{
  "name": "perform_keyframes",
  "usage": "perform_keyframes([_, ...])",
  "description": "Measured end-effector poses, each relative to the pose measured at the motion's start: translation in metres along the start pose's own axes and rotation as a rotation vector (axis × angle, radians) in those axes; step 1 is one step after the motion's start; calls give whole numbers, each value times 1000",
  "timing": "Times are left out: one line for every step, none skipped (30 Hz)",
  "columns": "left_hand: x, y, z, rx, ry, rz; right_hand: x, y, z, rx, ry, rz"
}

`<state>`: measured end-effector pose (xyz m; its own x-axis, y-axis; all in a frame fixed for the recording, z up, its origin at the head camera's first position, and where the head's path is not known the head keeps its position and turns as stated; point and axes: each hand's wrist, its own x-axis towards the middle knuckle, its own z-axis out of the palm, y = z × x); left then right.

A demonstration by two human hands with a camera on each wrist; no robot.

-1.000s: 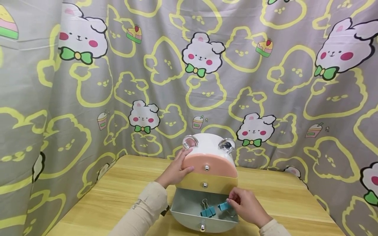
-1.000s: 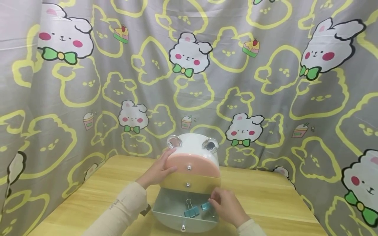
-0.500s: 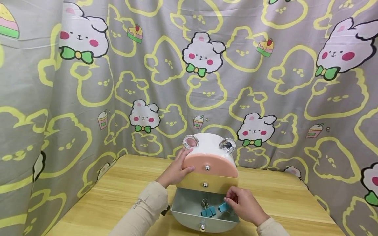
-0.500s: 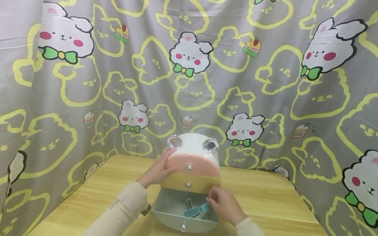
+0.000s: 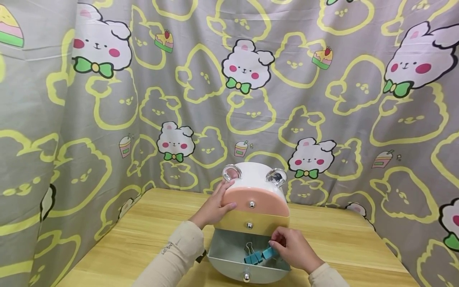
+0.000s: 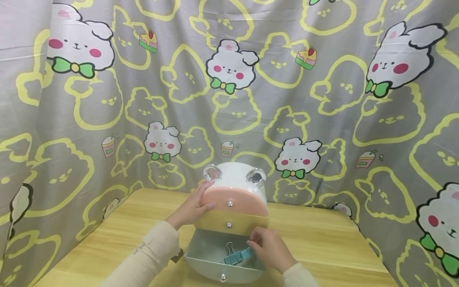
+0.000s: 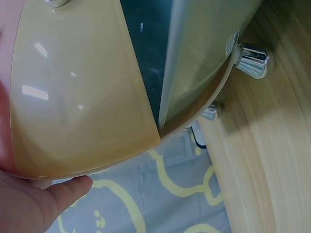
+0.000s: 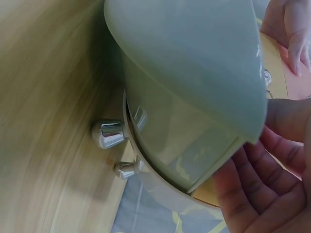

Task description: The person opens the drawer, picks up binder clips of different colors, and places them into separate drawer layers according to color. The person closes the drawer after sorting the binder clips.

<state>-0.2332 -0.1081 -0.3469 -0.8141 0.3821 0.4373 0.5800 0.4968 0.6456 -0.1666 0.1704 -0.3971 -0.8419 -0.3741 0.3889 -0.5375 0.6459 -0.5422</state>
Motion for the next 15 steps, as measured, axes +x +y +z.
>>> perform_keyframes([0,0,0,1,-1,0,0,0,0,-4,1,0])
perform_keyframes([0,0,0,2,0,5,0,-1,0,-8,3,0])
perform_keyframes([0,0,0,3,1,12,0,-1,-1,-10,5,0])
perform_keyframes([0,0,0,3,0,11,-1,-2,-1,-12,9,2])
perform_keyframes([0,0,0,3,0,9,-1,-3,-2,-15,13,4])
perform_keyframes([0,0,0,3,0,7,-1,-3,-2,-18,19,6])
perform_keyframes([0,0,0,2,2,5,-2,-4,-3,-18,24,11])
perform_keyframes([0,0,1,1,6,6,-2,-4,-3,-17,30,16])
perform_keyframes([0,-1,1,1,9,-2,-2,-5,-4,-16,36,24])
perform_keyframes([0,-1,1,4,14,-10,-3,-5,-4,-13,41,32])
perform_keyframes([0,-1,2,8,22,-16,-4,-5,-4,-8,47,42])
perform_keyframes([-1,-2,2,11,32,-24,-4,-5,-5,-1,53,53])
perform_keyframes([-1,-3,2,14,45,-31,-5,-5,-5,7,59,64])
perform_keyframes([-2,-4,3,15,57,-40,-6,-4,-5,17,67,77])
perform_keyframes([-2,-5,3,17,68,-52,-7,-4,-6,26,78,90])
